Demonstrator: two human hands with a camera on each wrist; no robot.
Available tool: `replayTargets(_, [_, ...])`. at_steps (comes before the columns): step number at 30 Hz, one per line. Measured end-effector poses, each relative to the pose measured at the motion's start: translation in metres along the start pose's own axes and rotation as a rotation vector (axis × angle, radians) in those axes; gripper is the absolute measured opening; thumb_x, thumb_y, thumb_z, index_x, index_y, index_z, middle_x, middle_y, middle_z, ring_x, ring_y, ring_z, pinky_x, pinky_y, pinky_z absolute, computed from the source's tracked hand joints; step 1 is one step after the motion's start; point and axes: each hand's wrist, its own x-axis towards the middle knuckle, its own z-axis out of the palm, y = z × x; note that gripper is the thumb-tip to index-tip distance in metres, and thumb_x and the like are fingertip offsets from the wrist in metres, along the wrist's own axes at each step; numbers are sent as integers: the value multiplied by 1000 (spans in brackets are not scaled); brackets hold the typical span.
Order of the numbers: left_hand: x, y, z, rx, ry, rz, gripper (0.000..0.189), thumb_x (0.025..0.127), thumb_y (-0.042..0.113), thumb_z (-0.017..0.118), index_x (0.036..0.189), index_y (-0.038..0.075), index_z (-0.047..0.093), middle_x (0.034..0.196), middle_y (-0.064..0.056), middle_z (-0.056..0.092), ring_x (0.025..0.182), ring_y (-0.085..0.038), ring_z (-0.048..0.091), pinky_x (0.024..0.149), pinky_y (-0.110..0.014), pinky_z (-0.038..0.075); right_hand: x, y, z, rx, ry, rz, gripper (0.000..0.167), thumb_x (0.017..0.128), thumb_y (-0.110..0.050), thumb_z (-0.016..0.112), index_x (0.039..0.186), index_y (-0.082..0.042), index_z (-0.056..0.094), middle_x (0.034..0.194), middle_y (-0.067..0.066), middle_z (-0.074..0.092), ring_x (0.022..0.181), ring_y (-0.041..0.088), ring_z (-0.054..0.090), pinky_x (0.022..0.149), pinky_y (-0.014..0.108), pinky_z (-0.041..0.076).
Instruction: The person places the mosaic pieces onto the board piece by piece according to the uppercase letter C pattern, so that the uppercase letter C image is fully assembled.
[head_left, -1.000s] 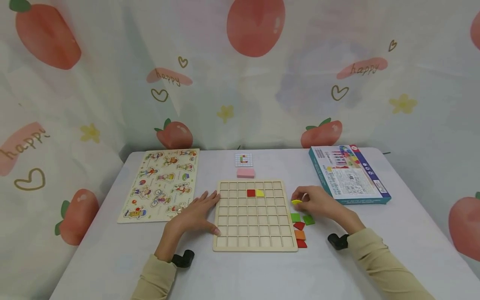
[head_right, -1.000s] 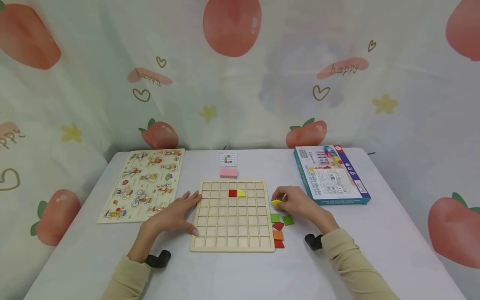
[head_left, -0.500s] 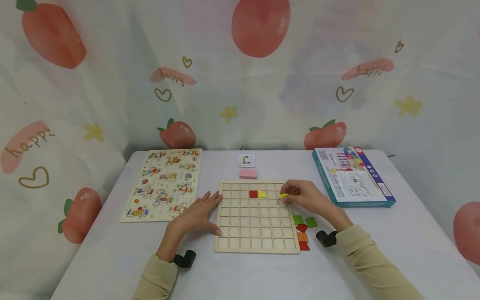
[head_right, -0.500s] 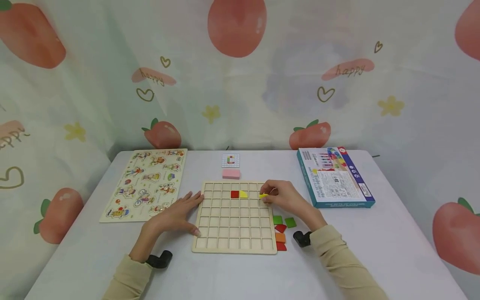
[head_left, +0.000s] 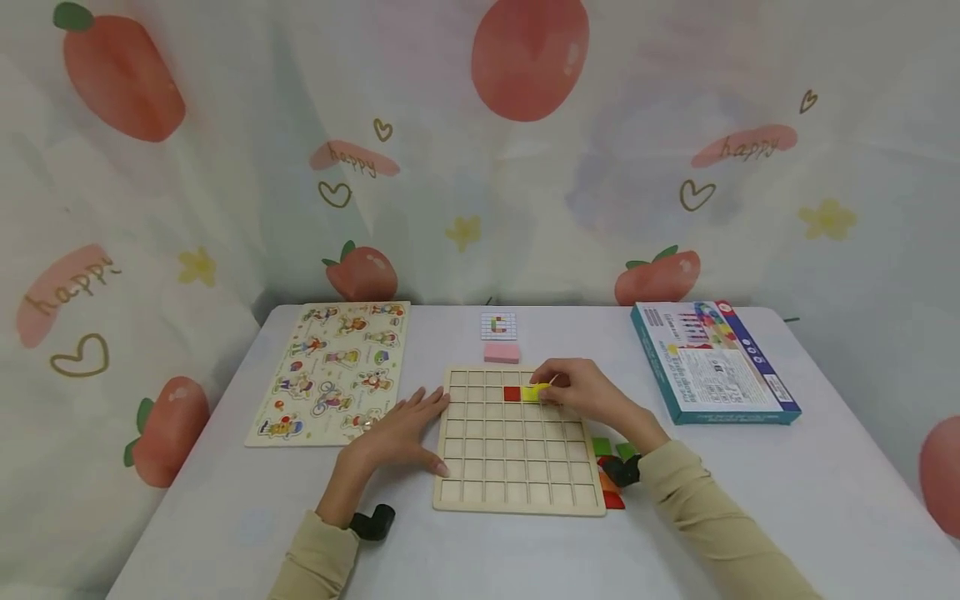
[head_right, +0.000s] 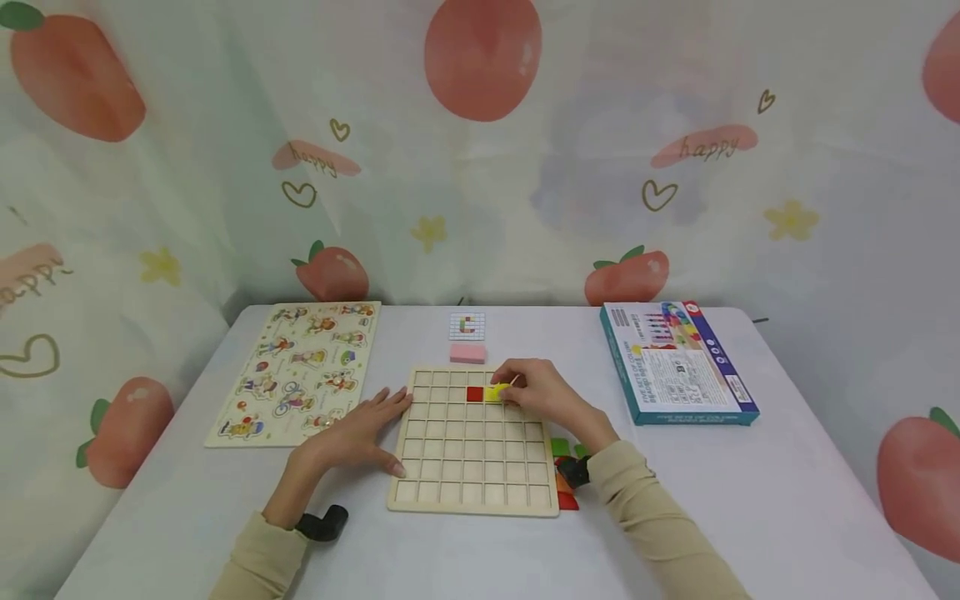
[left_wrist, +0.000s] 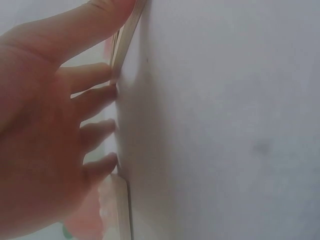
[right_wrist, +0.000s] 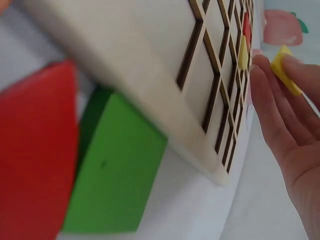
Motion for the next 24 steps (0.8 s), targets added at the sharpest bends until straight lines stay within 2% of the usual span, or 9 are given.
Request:
replayTargets(7, [1,1,1,12,5,-6,111,74,39,92,163,13,31,172,-4,20,161,-31,9,132,-51,10,12,-6,9,-15,-21,-59,10,93,-10,75,103,-11,76,97,1,76,79,13,63,78,30,55])
replayTargets(11, [2,2,1,17,8,-3,111,74,39,92,163,13,32,172,-3,20,161,-31,9,132,-51,10,18,-12,13,-26,-30,-79,12,94,-8,73,105,-10,77,99,2,76,80,14,62,77,29,55])
replayTargets(19, [0,2,0,10,12,-20,110,73,38,93,162,12,33,172,-5,21,161,-32,9,132,-52,11,32,-19,22,8,-41,-77,15,95,-4,71,107,-5,77,102,7,77,84,14,71,81,31,59])
replayTargets(24, [1,3,0,11,8,-27,110,73,38,93,162,12,33,172,-5,22,161,-32,10,132,-52,12,38,-21,26,-11,-46,-98,12,93,-5,72,104,-7,78,97,4,78,79,13,66,72,27,55])
